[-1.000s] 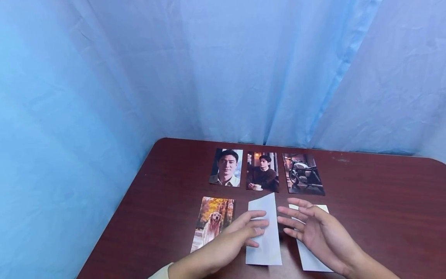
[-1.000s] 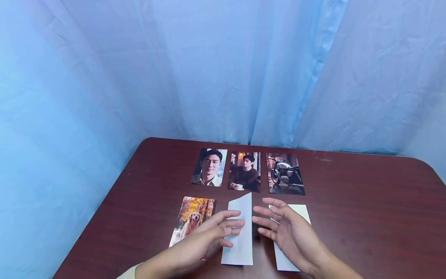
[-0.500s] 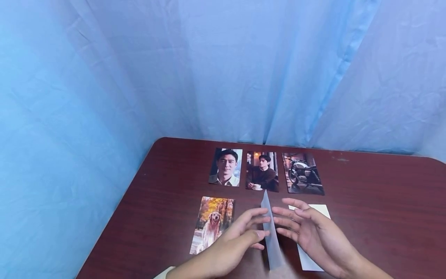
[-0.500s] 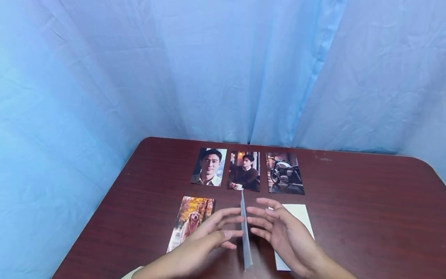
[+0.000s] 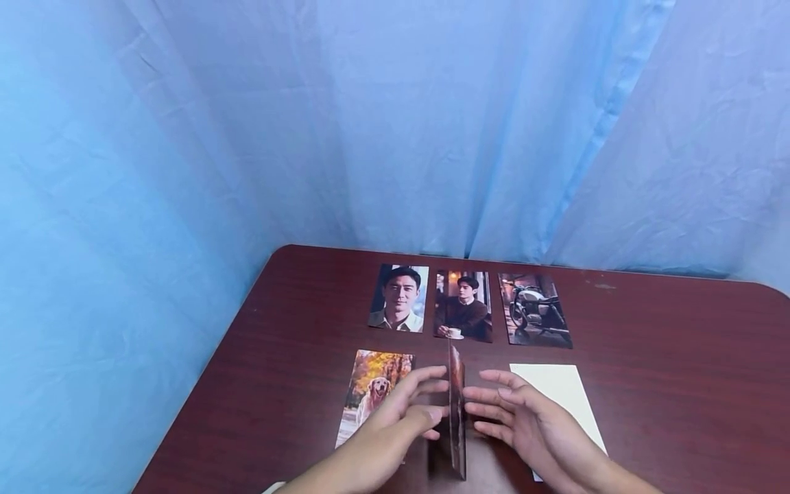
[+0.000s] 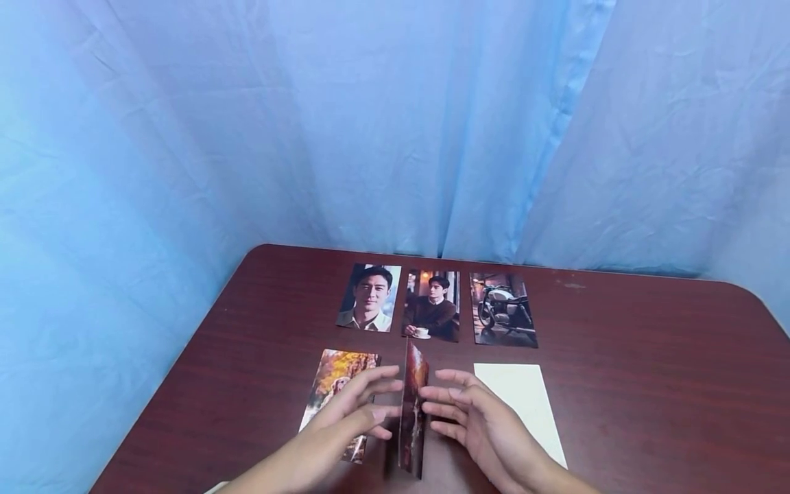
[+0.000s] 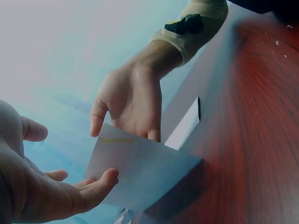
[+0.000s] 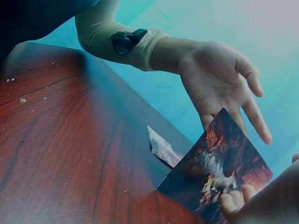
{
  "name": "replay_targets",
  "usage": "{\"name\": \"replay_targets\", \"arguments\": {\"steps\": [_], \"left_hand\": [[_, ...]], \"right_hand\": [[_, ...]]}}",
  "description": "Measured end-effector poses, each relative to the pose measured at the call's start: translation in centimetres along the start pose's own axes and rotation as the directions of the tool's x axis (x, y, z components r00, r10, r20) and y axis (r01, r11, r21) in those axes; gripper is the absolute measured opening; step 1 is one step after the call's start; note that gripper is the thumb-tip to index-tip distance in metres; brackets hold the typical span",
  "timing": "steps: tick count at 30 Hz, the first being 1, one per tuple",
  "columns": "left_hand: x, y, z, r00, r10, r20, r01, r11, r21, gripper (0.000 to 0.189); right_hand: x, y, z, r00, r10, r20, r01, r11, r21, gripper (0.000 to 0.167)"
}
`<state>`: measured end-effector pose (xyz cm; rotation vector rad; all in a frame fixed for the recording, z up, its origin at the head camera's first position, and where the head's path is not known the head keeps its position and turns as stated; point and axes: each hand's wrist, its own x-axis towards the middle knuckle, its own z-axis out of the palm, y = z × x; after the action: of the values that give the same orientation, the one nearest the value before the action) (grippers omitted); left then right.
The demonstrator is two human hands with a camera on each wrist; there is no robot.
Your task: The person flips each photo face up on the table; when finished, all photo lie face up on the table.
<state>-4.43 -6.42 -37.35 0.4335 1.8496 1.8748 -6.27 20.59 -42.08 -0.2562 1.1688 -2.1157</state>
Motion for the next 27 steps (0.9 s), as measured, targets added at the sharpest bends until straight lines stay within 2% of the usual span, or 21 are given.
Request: {"name": "replay_targets", "arguments": {"steps": [3,9,14,19,27], "left_hand": [[-0.1,-0.3,-0.5,1.0,-0.006,-0.026,0.007,0.999,0.034,0.057],[-0.1,-0.7,-1.6,0.997,-0.034,-0.066,0.042,0.991,0.13,0.061],[0.1,-0.9,-2.4,0.994,-0.072,-0.088,0.087,0.98,0.18,0.063],[0.3,-1.2,-2.2,0.992,-0.097,-0.082,0.113,0.97,0.215,0.064],[1.1,-1.2,-1.9,0.991,-0.122,-0.046,0.13,0.952,0.278,0.064]], "right_hand": [[0.1,0.5,-0.4,0.998,0.039,-0.047,-0.041,0.998,-0.053,0.037],[0.0,1.0,-0.9,0.988,0.102,-0.118,-0.118,0.984,-0.136,0.051],[-0.2,1.0,-1.1,0.982,0.107,-0.153,-0.133,0.977,-0.169,0.055],[-0.3,0.8,-1.1,0.982,0.095,-0.163,-0.122,0.979,-0.165,0.052],[-0.4,0.2,-1.0,0.964,0.079,-0.253,-0.126,0.976,-0.176,0.058]]}}
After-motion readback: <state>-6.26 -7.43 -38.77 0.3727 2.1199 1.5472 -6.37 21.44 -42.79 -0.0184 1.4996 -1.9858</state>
